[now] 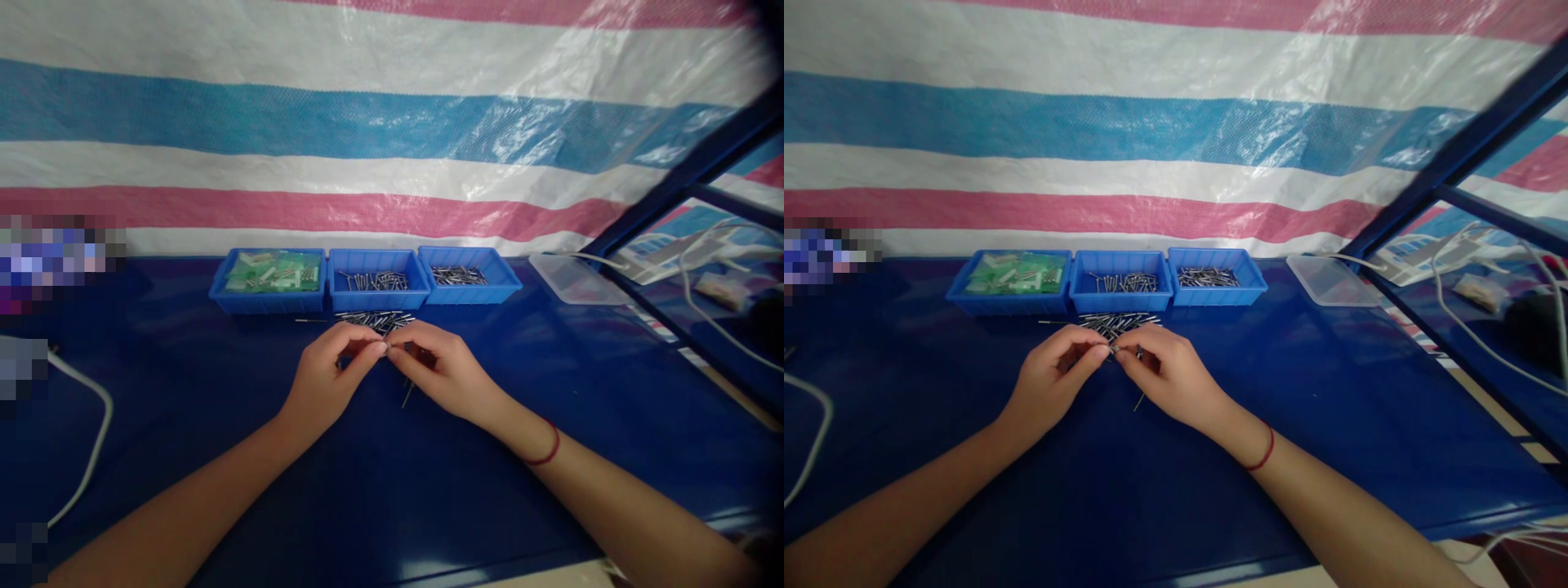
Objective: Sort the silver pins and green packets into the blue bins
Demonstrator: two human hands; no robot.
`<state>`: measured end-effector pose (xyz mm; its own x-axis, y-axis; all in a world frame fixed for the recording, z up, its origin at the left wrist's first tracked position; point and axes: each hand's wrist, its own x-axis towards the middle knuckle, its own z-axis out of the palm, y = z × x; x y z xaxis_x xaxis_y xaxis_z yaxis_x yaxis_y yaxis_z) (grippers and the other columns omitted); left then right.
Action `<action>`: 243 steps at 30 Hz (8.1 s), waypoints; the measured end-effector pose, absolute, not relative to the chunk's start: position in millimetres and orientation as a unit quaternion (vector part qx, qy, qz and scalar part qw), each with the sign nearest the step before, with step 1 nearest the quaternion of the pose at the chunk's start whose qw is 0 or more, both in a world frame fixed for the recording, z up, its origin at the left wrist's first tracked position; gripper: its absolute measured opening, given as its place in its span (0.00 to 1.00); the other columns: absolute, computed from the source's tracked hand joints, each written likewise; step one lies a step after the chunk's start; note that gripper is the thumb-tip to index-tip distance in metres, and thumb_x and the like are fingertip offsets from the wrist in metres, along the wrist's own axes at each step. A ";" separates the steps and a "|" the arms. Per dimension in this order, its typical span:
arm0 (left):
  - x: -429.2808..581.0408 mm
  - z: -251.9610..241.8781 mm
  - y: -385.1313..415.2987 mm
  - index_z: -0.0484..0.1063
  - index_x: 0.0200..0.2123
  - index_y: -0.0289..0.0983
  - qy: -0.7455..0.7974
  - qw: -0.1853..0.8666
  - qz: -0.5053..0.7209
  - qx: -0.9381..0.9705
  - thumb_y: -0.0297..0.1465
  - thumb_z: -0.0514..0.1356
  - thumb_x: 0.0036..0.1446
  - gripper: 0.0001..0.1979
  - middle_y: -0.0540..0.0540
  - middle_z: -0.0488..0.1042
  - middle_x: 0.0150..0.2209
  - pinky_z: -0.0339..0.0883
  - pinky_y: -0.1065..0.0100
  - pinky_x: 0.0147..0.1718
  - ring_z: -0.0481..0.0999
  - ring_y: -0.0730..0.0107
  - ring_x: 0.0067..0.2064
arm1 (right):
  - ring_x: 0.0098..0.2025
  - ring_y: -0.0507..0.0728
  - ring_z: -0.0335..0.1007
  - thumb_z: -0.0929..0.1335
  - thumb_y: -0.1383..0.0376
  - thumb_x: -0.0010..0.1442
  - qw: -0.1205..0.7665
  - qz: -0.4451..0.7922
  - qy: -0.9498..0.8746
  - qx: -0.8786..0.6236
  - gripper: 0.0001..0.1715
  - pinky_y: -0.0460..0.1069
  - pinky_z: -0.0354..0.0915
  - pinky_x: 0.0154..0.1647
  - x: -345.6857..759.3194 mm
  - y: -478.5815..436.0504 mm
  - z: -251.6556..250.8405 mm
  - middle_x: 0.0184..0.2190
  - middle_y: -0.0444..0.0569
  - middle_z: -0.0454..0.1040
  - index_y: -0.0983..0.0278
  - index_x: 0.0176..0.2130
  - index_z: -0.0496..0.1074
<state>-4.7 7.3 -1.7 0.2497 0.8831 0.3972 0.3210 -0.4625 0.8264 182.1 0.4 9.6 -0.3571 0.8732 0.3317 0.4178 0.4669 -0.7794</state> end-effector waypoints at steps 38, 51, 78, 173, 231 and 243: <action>-0.5 3.5 -5.5 0.75 0.46 0.48 0.313 0.070 0.244 0.915 0.43 0.61 0.56 0.15 0.44 0.71 0.50 0.55 0.51 0.49 0.63 0.51 0.54 | 0.19 0.45 0.57 0.71 0.53 0.51 0.598 0.532 -0.295 -0.521 0.18 0.43 0.51 0.16 219.3 33.0 23.5 0.26 0.42 0.67 0.64 0.35 0.72; -1.5 1.2 -3.8 0.75 0.41 0.43 0.339 0.000 0.180 0.923 0.26 0.58 0.61 0.08 0.49 0.78 0.40 0.51 0.59 0.40 0.71 0.65 0.40 | 0.20 0.46 0.57 0.68 0.57 0.55 0.520 0.520 -0.441 -0.513 0.13 0.44 0.51 0.18 198.5 18.3 23.5 0.27 0.42 0.67 0.65 0.35 0.70; 2.3 3.2 -0.2 0.71 0.39 0.40 0.441 0.292 0.443 0.724 0.32 0.61 0.57 0.06 0.51 0.78 0.35 0.70 0.69 0.38 0.77 0.71 0.35 | 0.28 0.50 0.64 0.65 0.63 0.63 0.294 0.382 -0.784 -0.391 0.10 0.45 0.60 0.28 193.5 2.3 26.3 0.29 0.45 0.72 0.64 0.37 0.74; 1.6 1.5 0.8 0.66 0.49 0.40 0.426 0.262 0.436 0.748 0.31 0.60 0.59 0.14 0.49 0.75 0.37 0.68 0.68 0.38 0.75 0.71 0.36 | 0.30 0.51 0.66 0.66 0.64 0.62 0.336 0.344 -0.784 -0.392 0.08 0.47 0.62 0.30 188.7 1.4 23.7 0.31 0.47 0.71 0.63 0.36 0.75; -0.2 -0.8 1.1 0.67 0.45 0.40 0.447 0.225 0.438 0.747 0.29 0.56 0.62 0.08 0.47 0.74 0.41 0.65 0.64 0.45 0.73 0.67 0.44 | 0.23 0.45 0.59 0.70 0.54 0.55 0.623 0.482 -0.322 -0.526 0.16 0.41 0.55 0.19 224.1 32.9 25.7 0.31 0.43 0.69 0.62 0.37 0.76; -13.7 7.4 16.3 0.70 0.44 0.39 0.460 0.029 0.250 0.851 0.36 0.60 0.54 0.14 0.43 0.72 0.43 0.60 0.54 0.44 0.68 0.54 0.46 | 0.22 0.46 0.58 0.70 0.60 0.51 0.538 0.567 -0.370 -0.502 0.12 0.43 0.52 0.18 213.3 29.7 22.7 0.27 0.42 0.68 0.64 0.36 0.74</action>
<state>-13.7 16.3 7.4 0.4518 0.7979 0.3990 0.7687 -0.5751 0.2799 213.3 29.7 22.7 0.0831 0.9817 -0.1711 -0.2389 -0.1471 -0.9598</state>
